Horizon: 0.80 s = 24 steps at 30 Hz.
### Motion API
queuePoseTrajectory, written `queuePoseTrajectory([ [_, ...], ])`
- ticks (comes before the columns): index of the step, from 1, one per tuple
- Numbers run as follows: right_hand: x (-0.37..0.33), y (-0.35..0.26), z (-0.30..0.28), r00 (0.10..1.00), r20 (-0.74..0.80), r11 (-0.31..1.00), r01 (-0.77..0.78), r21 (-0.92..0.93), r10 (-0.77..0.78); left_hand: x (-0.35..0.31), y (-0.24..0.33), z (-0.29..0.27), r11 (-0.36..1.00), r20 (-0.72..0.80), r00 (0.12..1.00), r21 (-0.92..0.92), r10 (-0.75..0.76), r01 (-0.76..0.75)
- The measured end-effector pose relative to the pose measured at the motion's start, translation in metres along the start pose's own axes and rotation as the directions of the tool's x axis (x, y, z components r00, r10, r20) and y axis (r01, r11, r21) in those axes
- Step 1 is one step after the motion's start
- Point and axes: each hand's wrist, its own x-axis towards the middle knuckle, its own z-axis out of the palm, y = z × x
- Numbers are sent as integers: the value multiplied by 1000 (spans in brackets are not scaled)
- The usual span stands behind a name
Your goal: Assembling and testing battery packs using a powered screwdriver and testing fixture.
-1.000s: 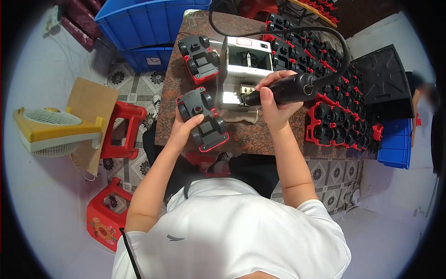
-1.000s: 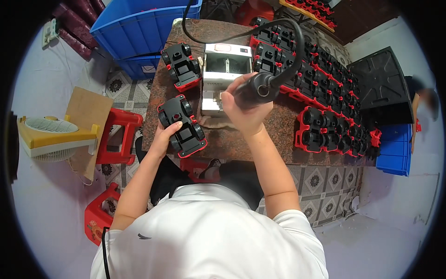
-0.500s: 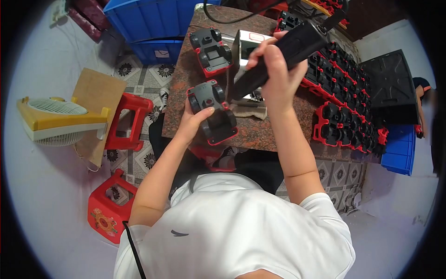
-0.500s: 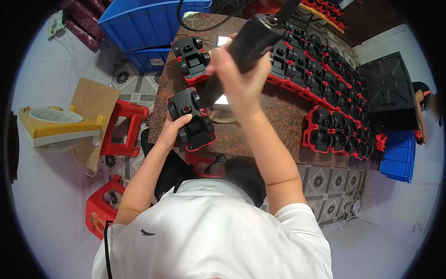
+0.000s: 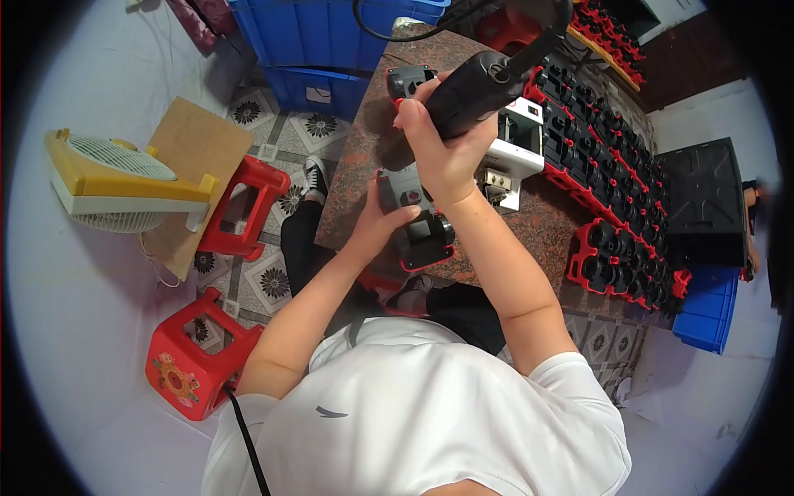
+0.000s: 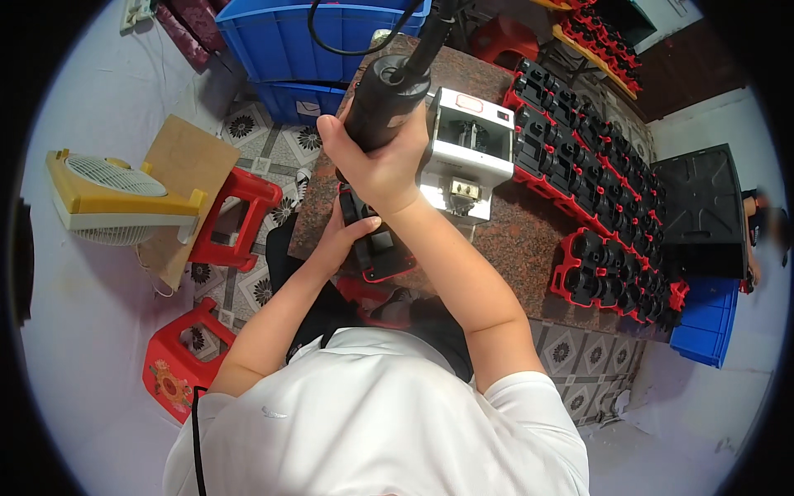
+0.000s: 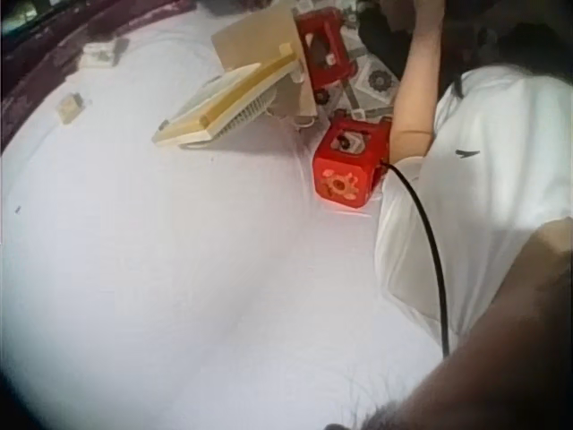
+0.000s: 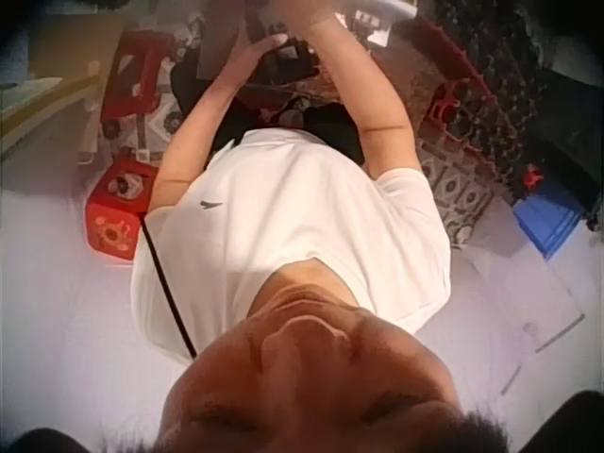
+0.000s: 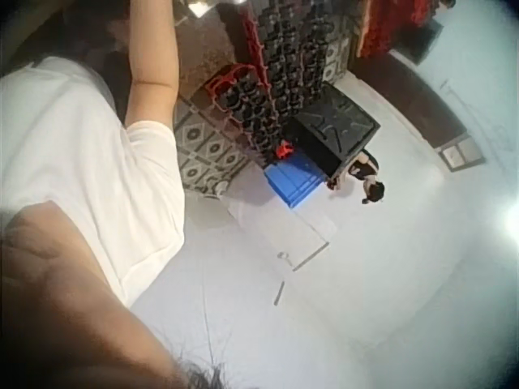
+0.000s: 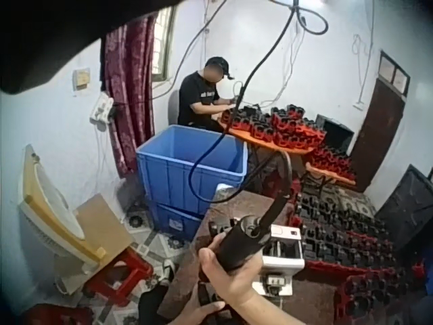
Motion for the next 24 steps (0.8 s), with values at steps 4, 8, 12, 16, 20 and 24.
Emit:
queuePoseTrajectory([
  [4, 2, -3, 2, 999, 40, 1000, -3, -16, 3, 0, 3, 0, 1000, 9, 1000, 13, 11, -11],
  [8, 0, 2, 5, 998, 52, 999, -39, 1, 39, 1, 2, 0, 1000, -20, 1000, -5, 13, -13],
  [12, 1, 1, 11, 992, 73, 993, -104, -50, 107, -1, 3, 1, 999, -16, 999, 8, 39, -39],
  [16, 2, 3, 13, 989, 58, 990, -136, -29, 137, 2, 2, 2, 998, -53, 997, 25, 62, -60],
  [20, -1, 10, 12, 995, 49, 991, -77, -109, 83, 6, -1, -2, 998, 1, 999, 39, 46, -46],
  [24, -5, 10, 22, 992, 124, 981, 24, -190, -1, 13, -27, -17, 973, 10, 994, 201, 110, -110],
])
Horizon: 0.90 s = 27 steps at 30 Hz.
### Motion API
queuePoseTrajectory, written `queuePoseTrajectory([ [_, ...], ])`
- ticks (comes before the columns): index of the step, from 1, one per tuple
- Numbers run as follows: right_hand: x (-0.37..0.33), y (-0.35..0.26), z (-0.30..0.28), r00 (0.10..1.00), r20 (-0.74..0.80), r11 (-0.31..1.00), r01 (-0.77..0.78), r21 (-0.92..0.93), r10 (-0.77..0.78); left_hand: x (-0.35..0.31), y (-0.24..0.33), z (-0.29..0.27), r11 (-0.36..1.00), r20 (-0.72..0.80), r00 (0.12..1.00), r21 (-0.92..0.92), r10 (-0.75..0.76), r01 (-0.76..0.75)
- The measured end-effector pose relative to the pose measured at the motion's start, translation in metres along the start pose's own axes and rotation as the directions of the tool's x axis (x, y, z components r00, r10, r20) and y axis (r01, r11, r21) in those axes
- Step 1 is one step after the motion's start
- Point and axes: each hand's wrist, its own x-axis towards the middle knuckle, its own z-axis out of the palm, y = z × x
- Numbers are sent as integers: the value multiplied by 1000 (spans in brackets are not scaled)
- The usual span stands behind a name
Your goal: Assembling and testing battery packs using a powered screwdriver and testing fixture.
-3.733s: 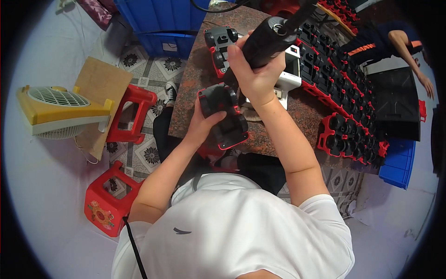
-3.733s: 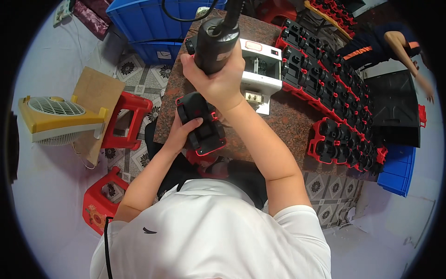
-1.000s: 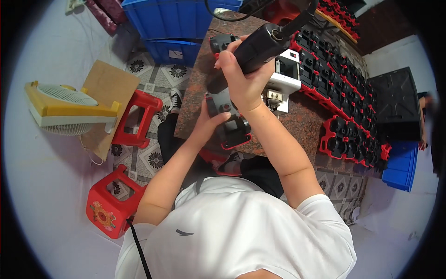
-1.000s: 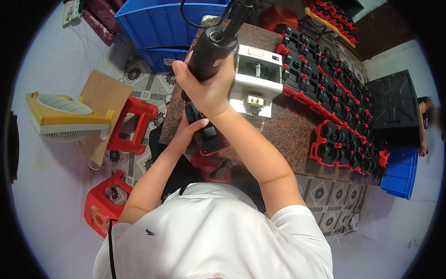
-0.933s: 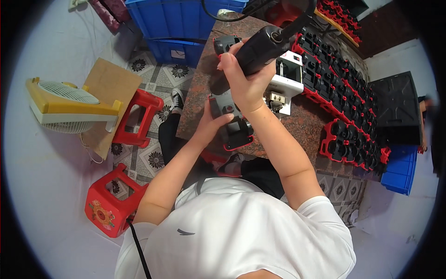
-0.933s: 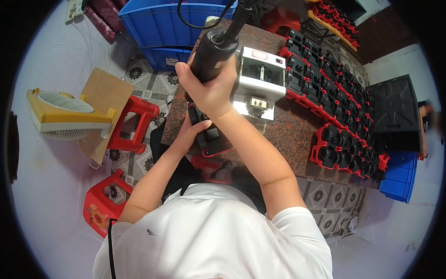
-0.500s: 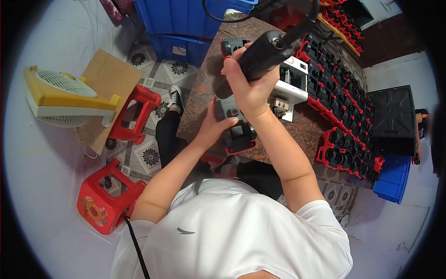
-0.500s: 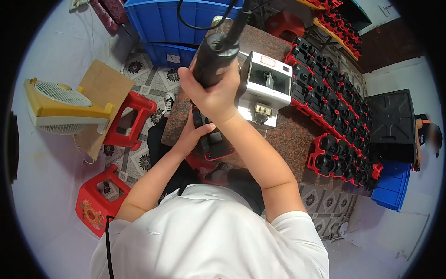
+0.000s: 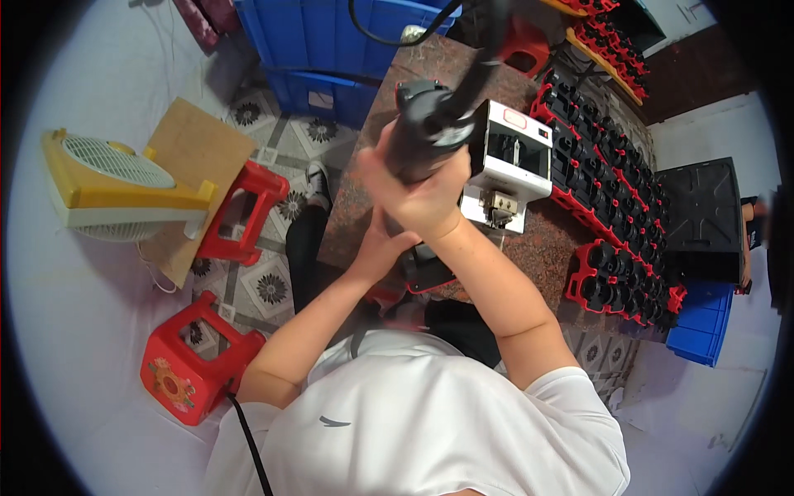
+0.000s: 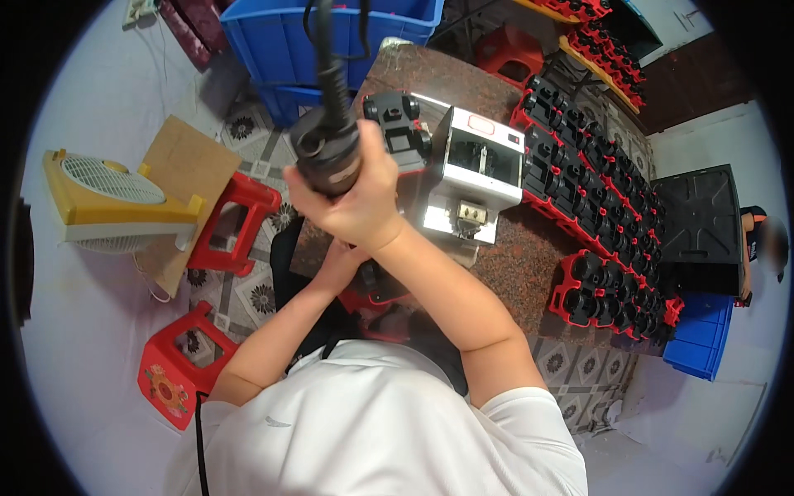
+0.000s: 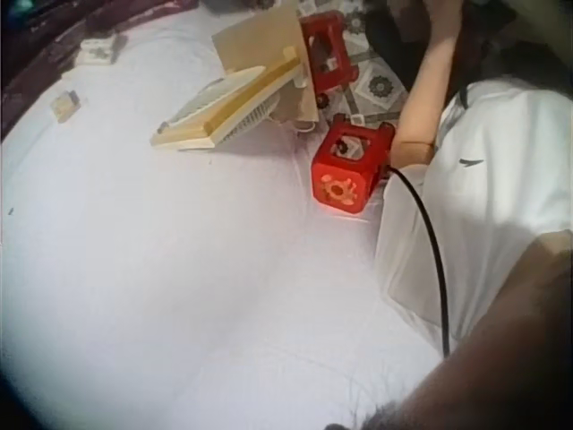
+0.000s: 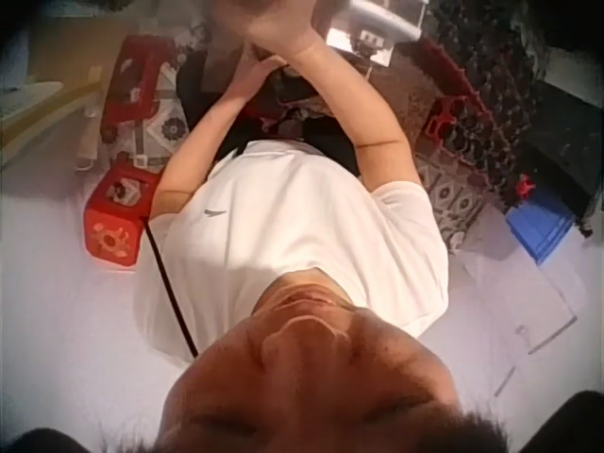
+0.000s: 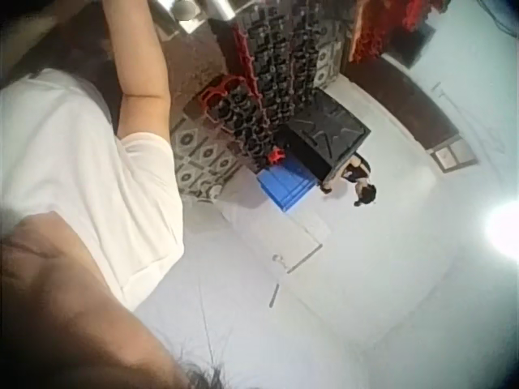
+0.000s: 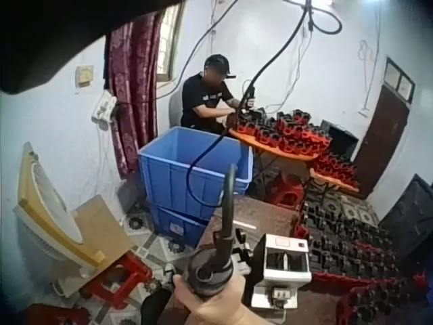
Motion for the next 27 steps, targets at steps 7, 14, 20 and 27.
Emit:
queuePoseTrajectory([
  [7, 20, -31, -34, 982, -172, 950, -22, 311, 79, -19, 28, -1, 995, -60, 997, -93, -39, 34],
  [14, -29, -89, -106, 964, -264, 969, 34, 244, 33, 35, 60, -61, 977, -122, 984, -182, -132, 109],
  [20, -92, -97, -137, 957, -274, 977, -37, 212, 96, 107, 60, -64, 956, -123, 965, -212, -233, 204],
  [27, -124, -109, -163, 910, -303, 959, -272, 80, 284, 128, 69, -60, 948, -170, 933, -61, -318, 312],
])
